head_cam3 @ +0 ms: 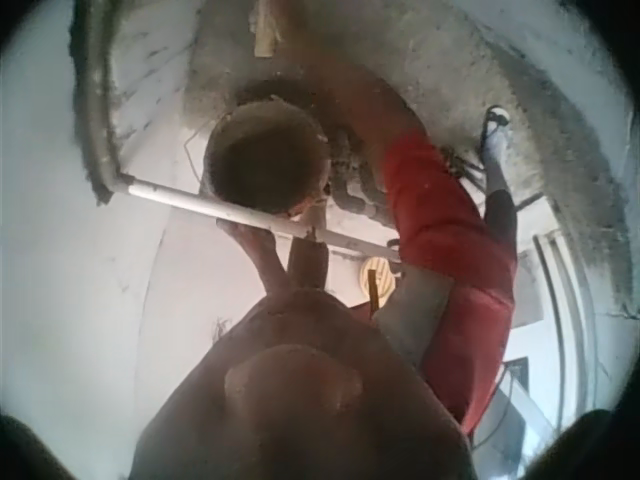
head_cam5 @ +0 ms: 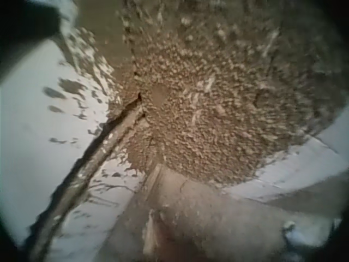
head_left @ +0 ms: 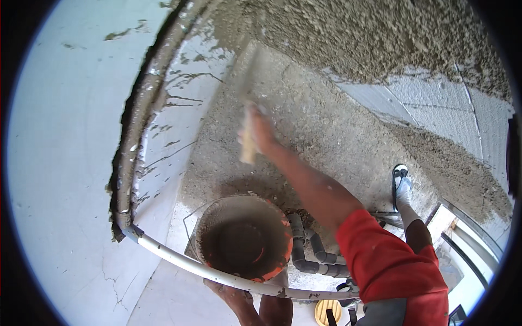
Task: Apply plaster or cement mixture to a corner and wall surface using a trowel.
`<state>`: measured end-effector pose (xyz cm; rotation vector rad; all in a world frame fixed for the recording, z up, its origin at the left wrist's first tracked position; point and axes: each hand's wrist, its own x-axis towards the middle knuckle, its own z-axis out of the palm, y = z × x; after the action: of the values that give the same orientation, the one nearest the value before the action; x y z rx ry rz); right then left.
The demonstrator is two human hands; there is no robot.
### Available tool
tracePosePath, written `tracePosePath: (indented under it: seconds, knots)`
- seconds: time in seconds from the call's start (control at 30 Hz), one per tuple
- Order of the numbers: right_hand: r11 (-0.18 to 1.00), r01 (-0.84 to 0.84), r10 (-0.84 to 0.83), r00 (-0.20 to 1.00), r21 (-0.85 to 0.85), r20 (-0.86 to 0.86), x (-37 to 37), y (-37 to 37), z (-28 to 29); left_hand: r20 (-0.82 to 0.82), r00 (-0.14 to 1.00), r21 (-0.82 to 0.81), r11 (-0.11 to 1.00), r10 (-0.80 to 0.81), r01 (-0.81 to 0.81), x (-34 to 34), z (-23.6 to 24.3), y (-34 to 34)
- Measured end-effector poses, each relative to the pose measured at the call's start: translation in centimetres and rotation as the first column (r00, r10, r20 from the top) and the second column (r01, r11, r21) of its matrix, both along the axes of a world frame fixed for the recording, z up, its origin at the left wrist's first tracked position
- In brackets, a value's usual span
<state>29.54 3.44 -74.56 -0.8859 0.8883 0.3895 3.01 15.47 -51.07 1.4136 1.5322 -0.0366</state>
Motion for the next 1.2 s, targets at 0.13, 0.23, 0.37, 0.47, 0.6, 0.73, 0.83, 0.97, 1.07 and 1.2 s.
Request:
tracePosePath:
  seconds: [0.13, 0.23, 0.37, 0.47, 0.6, 0.73, 0.83, 0.97, 1.07, 1.2]
  knots:
    - [0.998, 0.053, -0.052, 0.998, 0.045, -0.025, 3.5, 2.8, -2.1, -0.023, 0.988, 0.066, 0.986, -0.152, 0.153, -0.2, -0.1, -0.4]
    - [0.986, -0.060, 0.054, 0.998, -0.155, -0.042, 1.9, -1.1, -2.4, 0.002, 0.986, 0.102, 0.981, -0.168, 0.166, -0.5, -0.5, -0.1]
    - [0.917, -0.216, 0.165, 0.971, -0.335, -0.175, -3.3, -10.4, 0.4, -0.081, 0.860, 0.260, 0.822, -0.505, 0.507, -1.1, -0.9, 0.5]
    - [0.931, -0.256, 0.182, 0.944, -0.262, -0.276, -3.8, -11.5, 3.0, -0.046, 0.962, 0.163, 0.948, -0.270, 0.274, -1.4, -0.9, 0.7]
    - [0.922, -0.357, 0.353, 0.934, -0.152, -0.051, 1.3, -7.5, 2.9, -0.003, 0.974, 0.118, 0.967, -0.225, 0.224, -1.4, -0.5, 0.5]
    - [0.930, -0.280, 0.276, 0.960, -0.237, -0.050, 1.2, -7.6, 0.3, -0.164, 0.924, 0.114, 0.924, -0.345, 0.366, -1.5, -0.2, 0.5]
    - [0.939, -0.122, 0.041, 0.968, -0.320, -0.248, -4.9, -10.6, -0.2, -0.103, 0.964, 0.133, 0.957, -0.244, 0.257, -1.8, -0.7, 0.6]
    - [0.956, -0.074, 0.032, 0.988, -0.284, -0.150, -10.7, -10.1, 0.8, 0.024, 0.913, 0.246, 0.888, -0.407, 0.390, -2.0, -1.6, 0.9]
    - [0.906, -0.363, 0.355, 0.932, -0.216, -0.077, -10.1, -7.6, 1.6, -0.001, 0.984, 0.112, 0.978, -0.179, 0.178, -2.4, -1.5, 1.1]
    - [0.567, -0.745, 0.762, 0.636, -0.352, -0.118, -7.3, -9.5, 2.7, -0.158, 0.926, 0.130, 0.922, -0.344, 0.365, -2.9, -1.2, 1.5]
